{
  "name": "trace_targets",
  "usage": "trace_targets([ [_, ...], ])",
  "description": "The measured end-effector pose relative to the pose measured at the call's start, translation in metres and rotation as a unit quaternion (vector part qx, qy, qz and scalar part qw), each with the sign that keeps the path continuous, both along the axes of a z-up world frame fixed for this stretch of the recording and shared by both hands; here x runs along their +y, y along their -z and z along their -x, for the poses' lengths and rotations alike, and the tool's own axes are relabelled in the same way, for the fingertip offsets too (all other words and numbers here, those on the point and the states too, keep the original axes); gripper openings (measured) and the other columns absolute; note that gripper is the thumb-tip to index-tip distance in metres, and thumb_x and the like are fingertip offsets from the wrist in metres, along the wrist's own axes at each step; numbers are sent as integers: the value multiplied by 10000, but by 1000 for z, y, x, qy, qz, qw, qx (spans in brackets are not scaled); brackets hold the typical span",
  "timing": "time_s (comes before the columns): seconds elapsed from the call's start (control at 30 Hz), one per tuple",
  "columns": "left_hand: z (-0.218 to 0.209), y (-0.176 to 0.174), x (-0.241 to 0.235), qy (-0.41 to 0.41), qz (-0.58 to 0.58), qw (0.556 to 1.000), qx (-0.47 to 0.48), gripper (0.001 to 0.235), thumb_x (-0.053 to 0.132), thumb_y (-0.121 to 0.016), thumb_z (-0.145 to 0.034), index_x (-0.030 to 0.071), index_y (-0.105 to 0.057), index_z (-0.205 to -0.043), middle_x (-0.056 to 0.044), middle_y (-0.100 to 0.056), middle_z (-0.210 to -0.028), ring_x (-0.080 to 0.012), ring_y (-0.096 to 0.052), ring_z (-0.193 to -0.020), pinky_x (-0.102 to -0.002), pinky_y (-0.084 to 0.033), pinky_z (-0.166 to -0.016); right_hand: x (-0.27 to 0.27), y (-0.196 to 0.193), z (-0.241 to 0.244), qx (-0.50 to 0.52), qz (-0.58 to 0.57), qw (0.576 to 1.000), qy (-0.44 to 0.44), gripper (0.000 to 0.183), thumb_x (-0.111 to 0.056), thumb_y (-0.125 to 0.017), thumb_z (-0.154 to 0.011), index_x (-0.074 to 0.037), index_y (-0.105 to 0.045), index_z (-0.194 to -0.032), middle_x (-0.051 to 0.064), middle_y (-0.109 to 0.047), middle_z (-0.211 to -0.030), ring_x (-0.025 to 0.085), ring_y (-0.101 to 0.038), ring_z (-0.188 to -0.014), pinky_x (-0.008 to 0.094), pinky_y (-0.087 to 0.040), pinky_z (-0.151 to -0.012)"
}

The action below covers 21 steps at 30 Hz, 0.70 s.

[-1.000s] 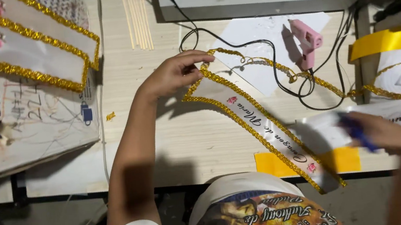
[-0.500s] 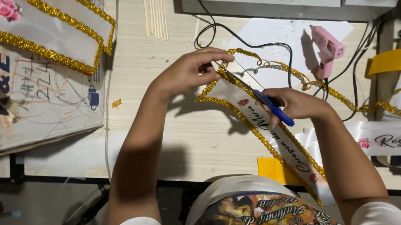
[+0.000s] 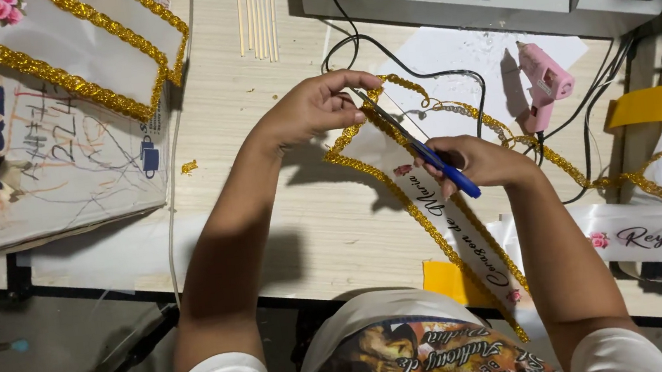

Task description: The person decorates white sashes with gold tinsel trim. They use a hot glue gun to apply adhesive to the sashes and press the tinsel along the edges. They use scissors to cut the tinsel to the correct length. The person handles multiple sashes, including one labeled 'Corazon de Maria' and another labeled 'Reyna De Los Angeles', placing them on the table.

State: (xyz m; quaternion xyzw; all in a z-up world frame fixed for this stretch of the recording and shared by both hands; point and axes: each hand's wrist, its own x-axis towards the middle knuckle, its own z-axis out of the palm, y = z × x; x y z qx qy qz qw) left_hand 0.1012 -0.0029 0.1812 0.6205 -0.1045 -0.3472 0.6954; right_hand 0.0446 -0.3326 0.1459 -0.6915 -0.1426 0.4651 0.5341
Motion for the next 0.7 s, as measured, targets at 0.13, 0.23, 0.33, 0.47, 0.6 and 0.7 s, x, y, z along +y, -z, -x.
trace_targets([
  [0.13, -2, 25, -3, 12, 86, 996, -17, 498, 9, -744, -921, 53, -600, -1395, -38, -740, -1040, -24, -691, -889, -148, -580, -799, 4, 2, -2, -5, -25, 1000, -2, 614, -7, -893, -655, -21, -638, -1213, -21, -562, -864, 92, -546, -802, 260, -492, -694],
  [0.23, -2, 27, -5, 11, 84, 996, -13, 500, -14, -743, -908, 25, -612, -1388, -57, -727, -1051, -47, -662, -892, -171, -566, -808, 6, 5, -2, 11, -38, 999, 1, 610, -49, -904, -649, -28, -638, -1197, -23, -543, -862, 97, -532, -785, 277, -490, -675],
  [0.33, -1, 28, -8, -8, 82, 996, 18, 480, -30, -732, -884, 38, -630, -1348, -53, -729, -1103, -48, -691, -926, -177, -603, -884, 5, 11, -2, 8, -51, 999, 0, 629, -102, -929, -646, -36, -637, -1199, -26, -534, -848, 96, -525, -778, 277, -461, -679],
  [0.47, 1, 24, -10, -12, 80, 996, 25, 460, -44, -737, -872, 57, -656, -1314, -37, -738, -1128, -46, -677, -910, -173, -586, -848, 4, 13, -3, -20, -91, 996, 3, 611, -166, -941, -664, -33, -657, -1188, -34, -537, -834, 91, -547, -754, 262, -525, -785],
  [0.6, 1, 27, -8, -17, 58, 998, 36, 469, -41, -747, -874, 76, -680, -1322, -54, -729, -1051, -46, -653, -859, -172, -579, -832, 8, 1, -4, 8, -38, 999, 17, 624, -175, -933, -628, -37, -660, -1172, -46, -534, -815, 79, -561, -711, 250, -487, -618],
  [0.7, 3, 28, -7, -23, 58, 997, 37, 439, -30, -753, -882, 74, -702, -1306, -67, -730, -1039, -49, -630, -824, -178, -550, -767, 8, 0, -3, 27, -29, 999, 34, 597, -173, -919, -650, -21, -666, -1169, -46, -545, -825, 84, -577, -697, 238, -478, -596],
])
